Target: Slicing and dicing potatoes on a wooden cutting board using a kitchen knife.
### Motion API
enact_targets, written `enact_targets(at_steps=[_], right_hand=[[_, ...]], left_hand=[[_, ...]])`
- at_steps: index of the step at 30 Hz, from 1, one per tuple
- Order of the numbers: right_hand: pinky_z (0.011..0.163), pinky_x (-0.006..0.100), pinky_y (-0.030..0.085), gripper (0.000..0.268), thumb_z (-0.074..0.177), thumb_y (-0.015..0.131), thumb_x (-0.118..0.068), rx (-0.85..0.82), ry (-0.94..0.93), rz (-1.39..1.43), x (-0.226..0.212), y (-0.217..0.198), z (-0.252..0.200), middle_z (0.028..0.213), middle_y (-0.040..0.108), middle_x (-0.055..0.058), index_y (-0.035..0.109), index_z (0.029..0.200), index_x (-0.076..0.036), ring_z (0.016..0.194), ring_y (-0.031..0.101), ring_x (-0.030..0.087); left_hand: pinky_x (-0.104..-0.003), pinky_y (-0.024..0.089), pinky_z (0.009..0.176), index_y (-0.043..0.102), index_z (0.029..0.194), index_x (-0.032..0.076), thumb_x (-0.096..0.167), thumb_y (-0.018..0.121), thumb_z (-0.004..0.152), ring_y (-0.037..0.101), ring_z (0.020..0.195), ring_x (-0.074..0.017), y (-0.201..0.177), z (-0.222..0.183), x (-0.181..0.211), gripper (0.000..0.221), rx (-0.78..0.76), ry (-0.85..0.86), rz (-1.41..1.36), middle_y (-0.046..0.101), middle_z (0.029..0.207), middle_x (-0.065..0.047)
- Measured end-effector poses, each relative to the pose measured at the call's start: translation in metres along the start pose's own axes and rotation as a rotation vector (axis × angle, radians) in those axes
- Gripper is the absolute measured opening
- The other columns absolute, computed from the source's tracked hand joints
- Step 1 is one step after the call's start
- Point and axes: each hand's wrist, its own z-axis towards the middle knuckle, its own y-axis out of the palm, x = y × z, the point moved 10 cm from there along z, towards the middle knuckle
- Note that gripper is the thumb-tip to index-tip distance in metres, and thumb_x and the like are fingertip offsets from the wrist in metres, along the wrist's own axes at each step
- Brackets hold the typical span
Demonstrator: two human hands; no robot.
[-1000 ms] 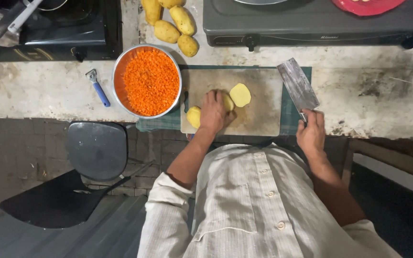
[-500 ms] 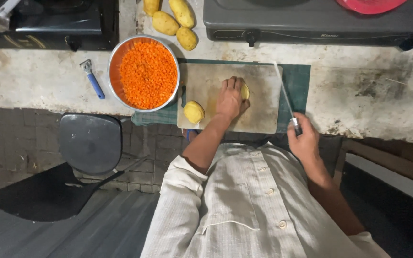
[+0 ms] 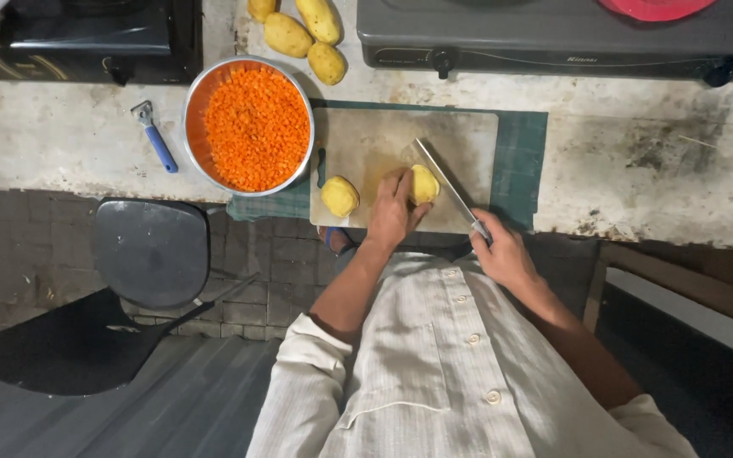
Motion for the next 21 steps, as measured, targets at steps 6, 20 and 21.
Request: enact_targets(at_steps=[6,20,21], right_hand=[[0.082,0.053,0.055,0.041,0.092,0.059,-0.023,-0.033,-0.022,-0.04,0.005,0.008,0.0,0.106,0.07,0.024,0.059,0.133,-0.019,0.097,0.067,0.043],[0.08,0.056,0.055,0.041,0.096,0.051,-0.025,-0.17,0.046,-0.083,-0.007,0.01,0.001,0.109,0.068,0.028,0.052,0.136,-0.016,0.098,0.067,0.047],[0.078,0.056,0.056,0.04,0.097,0.05,-0.026,-0.176,0.036,-0.094,-0.007,0.01,0.002,0.107,0.069,0.028,0.051,0.136,-0.016,0.096,0.067,0.047]], left_hand=[[-0.038,0.048,0.106,0.065,0.123,0.0,0.029,0.093,0.06,0.06,0.115,-0.0326,0.0,0.0,-0.002,0.075,0.11,0.017,-0.038,0.063,0.119,-0.016],[-0.037,0.049,0.102,0.072,0.11,0.009,0.024,0.079,0.083,0.063,0.112,-0.0295,-0.011,0.002,0.03,0.032,0.147,0.286,-0.026,0.067,0.113,-0.009],[-0.035,0.051,0.101,0.073,0.106,0.008,0.02,0.079,0.084,0.065,0.109,-0.0274,-0.006,0.002,0.029,0.025,0.165,0.334,-0.032,0.069,0.11,-0.008]])
